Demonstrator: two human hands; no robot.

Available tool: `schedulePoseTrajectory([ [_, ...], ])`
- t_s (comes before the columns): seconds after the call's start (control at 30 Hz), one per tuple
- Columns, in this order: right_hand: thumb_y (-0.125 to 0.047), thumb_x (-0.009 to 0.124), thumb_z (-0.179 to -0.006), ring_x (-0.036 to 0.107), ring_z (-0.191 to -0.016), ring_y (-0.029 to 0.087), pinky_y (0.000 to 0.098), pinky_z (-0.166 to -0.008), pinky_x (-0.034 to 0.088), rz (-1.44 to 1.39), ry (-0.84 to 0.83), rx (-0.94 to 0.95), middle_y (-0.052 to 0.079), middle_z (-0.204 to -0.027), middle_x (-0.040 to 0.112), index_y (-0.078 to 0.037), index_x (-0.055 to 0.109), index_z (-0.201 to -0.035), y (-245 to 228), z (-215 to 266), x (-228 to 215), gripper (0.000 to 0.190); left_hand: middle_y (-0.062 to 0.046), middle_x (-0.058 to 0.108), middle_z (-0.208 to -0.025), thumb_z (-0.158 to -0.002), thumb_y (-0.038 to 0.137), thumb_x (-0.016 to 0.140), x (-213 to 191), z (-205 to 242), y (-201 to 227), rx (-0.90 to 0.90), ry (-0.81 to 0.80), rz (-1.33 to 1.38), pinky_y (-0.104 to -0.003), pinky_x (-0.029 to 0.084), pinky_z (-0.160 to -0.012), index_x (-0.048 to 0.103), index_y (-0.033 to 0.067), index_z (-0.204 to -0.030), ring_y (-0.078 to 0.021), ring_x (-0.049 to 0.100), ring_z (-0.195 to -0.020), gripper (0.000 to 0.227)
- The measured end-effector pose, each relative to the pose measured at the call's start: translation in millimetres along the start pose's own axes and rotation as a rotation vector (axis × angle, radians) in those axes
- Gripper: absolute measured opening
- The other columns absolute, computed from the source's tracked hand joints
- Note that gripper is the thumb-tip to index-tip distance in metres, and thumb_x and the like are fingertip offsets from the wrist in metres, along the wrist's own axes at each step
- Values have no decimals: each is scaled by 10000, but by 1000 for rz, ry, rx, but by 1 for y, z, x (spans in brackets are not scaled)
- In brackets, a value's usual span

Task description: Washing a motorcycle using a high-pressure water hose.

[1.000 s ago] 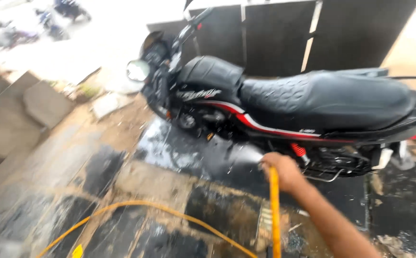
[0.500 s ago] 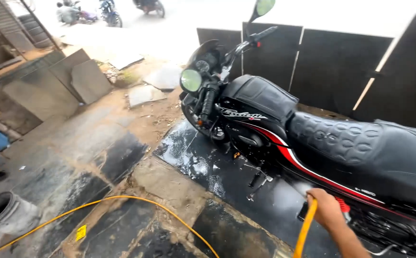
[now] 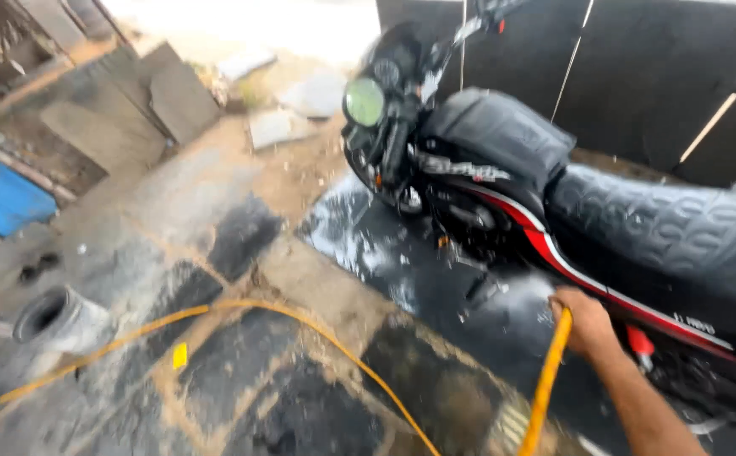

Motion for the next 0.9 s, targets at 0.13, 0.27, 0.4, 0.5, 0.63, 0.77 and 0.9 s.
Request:
schedulePoseTrajectory([
  [0.13, -162, 685, -937, 668, -894, 427, 505, -775, 535, -121, 17, -65, 189, -938, 688, -63, 687, -973, -46, 18, -51, 105, -179, 739, -1062, -834, 531, 788, 97, 71, 21, -138, -314, 90, -473, 545, -963, 757, 116, -1047, -359, 708, -1048, 467],
  [0.27, -91, 695, -922, 708, -933, 389, 449, -824, 578, -201, 190, -179, 177, -1031, 726, -34, 703, -1009, -40, 23, -67, 105, -140, 694, -1031, -927, 434, 738, 90, 40, 21, 80, -74, -65, -521, 463, -905, 756, 124, -1027, -367, 632, -1026, 327],
  [0.4, -83, 707, -934, 724, -1001, 367, 413, -904, 588, -181, 138, -67, 193, -1107, 731, -42, 733, -1055, -9, 31, -47, 130, -129, 679, -951, -886, 449, 764, 105, 44, 26, 113, -17, 5, -545, 443, -855, 773, 138, -987, -377, 623, -956, 327],
  [0.5, -87, 701, -916, 719, -1008, 378, 426, -911, 583, -177, 61, -57, 206, -1137, 728, -49, 749, -1049, -26, 10, -32, 146, -137, 674, -972, -879, 460, 771, 114, 39, 29, 76, -57, 4, -551, 439, -870, 760, 139, -1044, -390, 618, -968, 361],
  [0.63, -96, 680, -906, 710, -1026, 383, 437, -917, 576, -285, -8, -134, 192, -1161, 731, -50, 746, -1047, -54, -13, -16, 162, -130, 675, -1003, -896, 456, 762, 110, 32, 28, 29, -21, 24, -548, 443, -867, 752, 139, -1074, -387, 625, -986, 363],
  [0.77, -86, 665, -916, 702, -1044, 393, 443, -920, 572, -268, -5, -159, 198, -1157, 721, -44, 741, -1059, -47, -19, -3, 168, -105, 684, -1012, -946, 417, 717, 104, 27, 11, -21, 25, -56, -545, 447, -876, 747, 139, -1012, -368, 636, -1004, 287],
  [0.9, -132, 689, -906, 704, -1016, 383, 449, -893, 569, -255, -43, -127, 171, -1135, 729, -56, 734, -1053, -36, -17, 8, 171, -104, 685, -1005, -902, 456, 726, 117, 26, -14, -34, 55, 38, -548, 440, -875, 757, 152, -994, -369, 634, -1009, 319],
])
Point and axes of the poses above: each hand's wrist, its own z-axis away from the middle knuckle, its own x-axis out of the palm, y = z × x, the point moved 10 cm from there along -z, towards the middle knuckle
